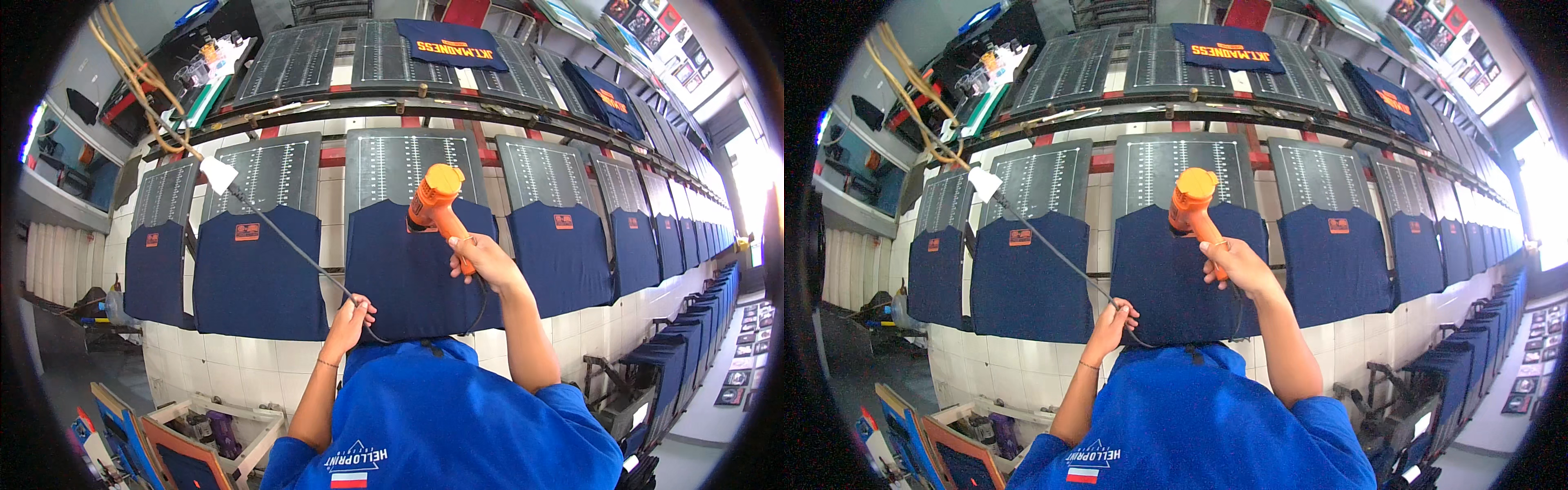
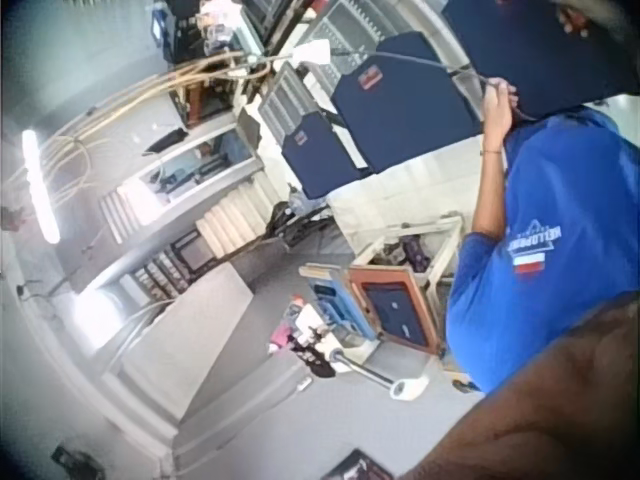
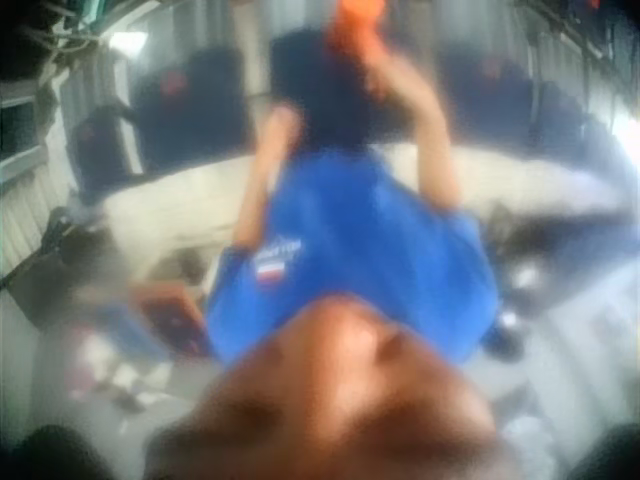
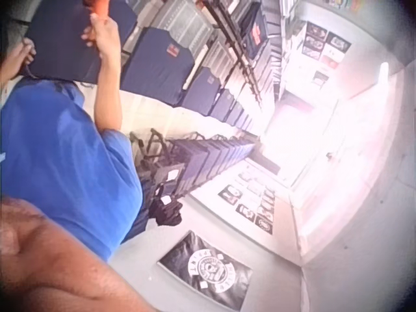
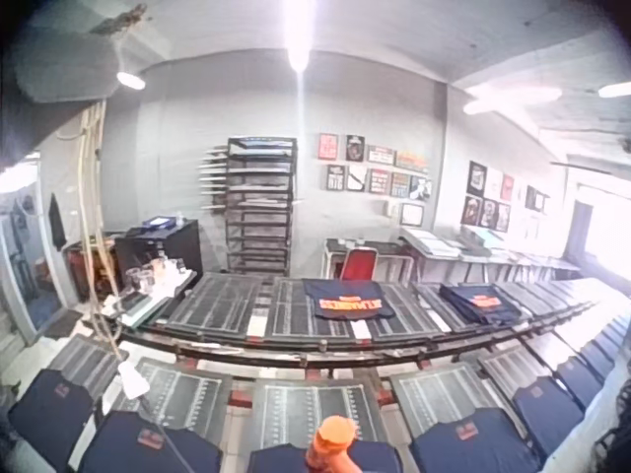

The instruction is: The person uses a heat gun to dry the screen-printed logos on several blue t-shirts that are arranged on a long printing table.

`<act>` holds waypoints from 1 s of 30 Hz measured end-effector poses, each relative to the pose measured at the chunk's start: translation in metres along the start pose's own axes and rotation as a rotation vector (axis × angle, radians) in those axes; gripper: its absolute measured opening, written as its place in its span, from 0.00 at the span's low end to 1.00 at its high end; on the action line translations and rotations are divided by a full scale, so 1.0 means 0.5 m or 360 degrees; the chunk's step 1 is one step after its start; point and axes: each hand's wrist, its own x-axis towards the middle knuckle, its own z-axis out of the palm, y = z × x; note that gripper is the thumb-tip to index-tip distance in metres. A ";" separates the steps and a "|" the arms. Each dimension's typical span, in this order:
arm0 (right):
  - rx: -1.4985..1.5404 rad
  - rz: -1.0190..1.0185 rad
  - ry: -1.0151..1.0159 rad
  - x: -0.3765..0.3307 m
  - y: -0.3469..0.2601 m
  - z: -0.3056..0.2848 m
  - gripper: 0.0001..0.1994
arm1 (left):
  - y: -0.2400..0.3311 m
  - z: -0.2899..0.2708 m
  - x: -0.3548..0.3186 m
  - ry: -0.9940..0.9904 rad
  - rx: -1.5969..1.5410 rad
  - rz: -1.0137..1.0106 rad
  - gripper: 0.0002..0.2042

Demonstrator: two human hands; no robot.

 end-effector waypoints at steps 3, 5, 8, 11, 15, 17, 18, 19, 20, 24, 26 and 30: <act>-0.0059 0.0001 0.0027 0.026 -0.005 0.009 0.17 | 0.026 -0.047 0.015 -0.0329 0.0274 0.0051 0.10; -0.0084 -0.0022 0.0068 0.038 0.008 0.007 0.16 | 0.062 -0.087 0.022 -0.0604 0.0415 -0.0041 0.16; -0.0047 0.0051 0.0061 0.052 0.000 0.010 0.17 | 0.062 -0.149 0.053 -0.0731 0.1021 0.0169 0.18; -0.0067 0.0033 0.0077 0.059 0.007 0.017 0.17 | 0.058 -0.115 0.104 -0.0309 0.1385 0.0660 0.20; -0.0059 0.0071 0.0043 0.070 -0.004 0.018 0.18 | 0.027 -0.071 0.201 -0.0132 0.1732 0.0831 0.24; -0.0052 0.0079 0.0047 0.079 -0.004 0.017 0.17 | 0.025 -0.067 0.251 0.0031 0.1823 0.0805 0.25; -0.0059 0.0074 0.0051 0.087 0.002 0.017 0.17 | 0.021 -0.068 0.276 0.0157 0.1850 0.0751 0.25; -0.0064 0.0065 0.0053 0.093 0.004 0.018 0.17 | 0.021 -0.069 0.298 0.0287 0.1878 0.0696 0.26; -0.0051 0.0071 0.0054 0.094 0.004 0.019 0.17 | 0.020 -0.076 0.315 0.0383 0.1930 0.0649 0.26; -0.0020 0.0086 0.0055 0.092 -0.004 0.020 0.17 | 0.017 -0.096 0.350 0.0656 0.2013 0.0463 0.24; -0.0023 0.0099 0.0049 0.085 -0.008 0.022 0.17 | 0.005 -0.110 0.352 0.0656 0.2030 0.0415 0.23; -0.0038 0.0134 0.0021 0.060 -0.006 0.020 0.16 | 0.002 -0.107 0.334 0.0676 0.1978 0.0486 0.20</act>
